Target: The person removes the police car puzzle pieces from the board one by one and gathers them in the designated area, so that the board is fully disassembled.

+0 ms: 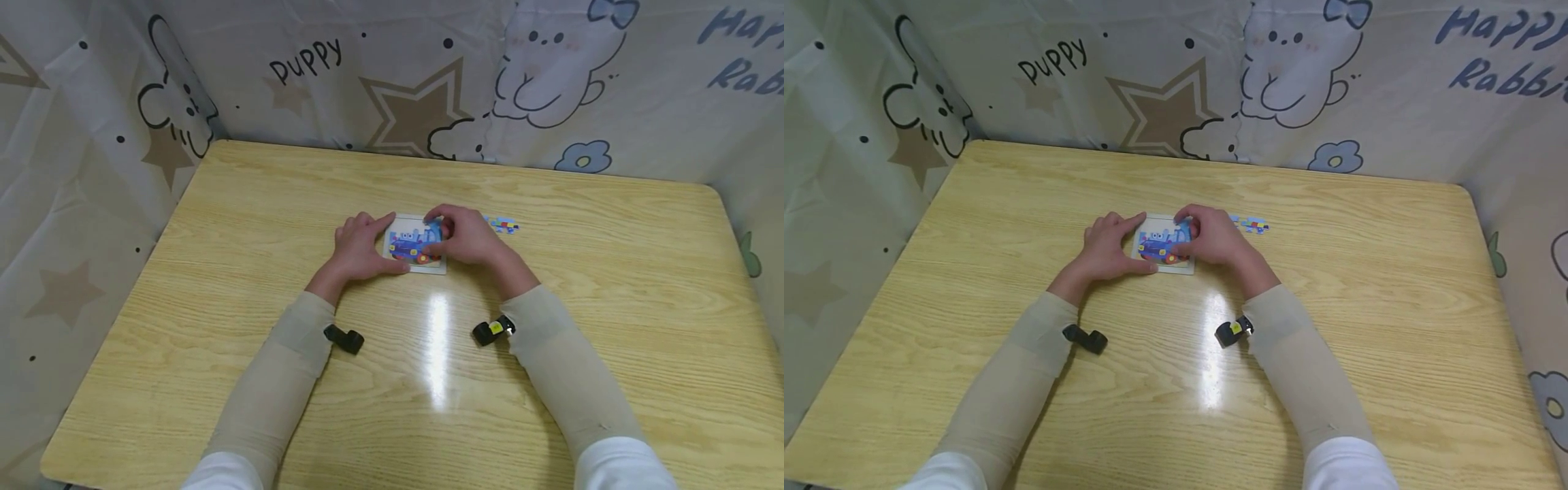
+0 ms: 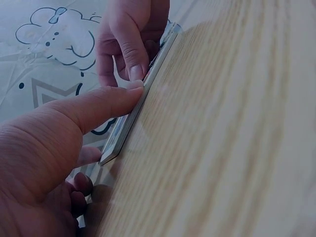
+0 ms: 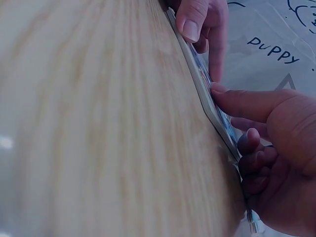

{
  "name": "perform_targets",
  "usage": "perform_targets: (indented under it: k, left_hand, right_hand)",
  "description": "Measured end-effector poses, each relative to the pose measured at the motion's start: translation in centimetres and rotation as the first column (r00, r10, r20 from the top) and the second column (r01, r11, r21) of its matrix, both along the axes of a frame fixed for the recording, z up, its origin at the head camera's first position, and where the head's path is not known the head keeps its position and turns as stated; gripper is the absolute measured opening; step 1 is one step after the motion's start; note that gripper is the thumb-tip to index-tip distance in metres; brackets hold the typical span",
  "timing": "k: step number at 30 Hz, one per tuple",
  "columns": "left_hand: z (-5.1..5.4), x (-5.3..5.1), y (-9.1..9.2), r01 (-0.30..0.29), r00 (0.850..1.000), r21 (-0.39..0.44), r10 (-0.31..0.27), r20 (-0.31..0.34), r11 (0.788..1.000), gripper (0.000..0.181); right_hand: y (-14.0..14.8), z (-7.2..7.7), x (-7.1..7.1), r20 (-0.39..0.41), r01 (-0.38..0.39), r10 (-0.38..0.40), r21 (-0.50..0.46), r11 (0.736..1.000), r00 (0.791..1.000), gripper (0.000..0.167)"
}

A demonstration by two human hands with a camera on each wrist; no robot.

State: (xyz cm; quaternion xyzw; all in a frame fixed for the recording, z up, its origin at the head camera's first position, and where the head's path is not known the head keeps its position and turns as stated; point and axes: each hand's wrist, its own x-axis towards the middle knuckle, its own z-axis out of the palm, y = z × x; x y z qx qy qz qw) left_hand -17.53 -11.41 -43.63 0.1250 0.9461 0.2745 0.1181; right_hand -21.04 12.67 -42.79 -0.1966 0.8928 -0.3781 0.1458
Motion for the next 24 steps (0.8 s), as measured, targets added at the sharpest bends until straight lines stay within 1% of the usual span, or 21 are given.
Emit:
perform_targets:
  k: [10, 16, 24]
  left_hand:
    - [-0.22, -0.06, -0.05, 0.002, 1.0, 0.007, -0.002, -0.003, 1.0, 0.106]
    - [-0.11, -0.04, -0.03, 0.005, 1.0, 0.01, -0.005, 0.001, 1.0, 0.106]
    - [-0.07, -0.01, -0.07, 0.004, 1.0, 0.009, -0.004, 0.0, 1.0, 0.106]
  right_hand:
    - [-0.09, 0.17, -0.23, 0.001, -0.025, 0.025, 0.041, 0.999, 1.0, 0.051]
    - [0.01, 0.21, -0.34, -0.005, -0.048, 0.049, 0.069, 0.996, 0.999, 0.051]
    - [0.02, 0.28, -0.36, -0.018, -0.065, 0.066, 0.075, 0.995, 0.998, 0.05]
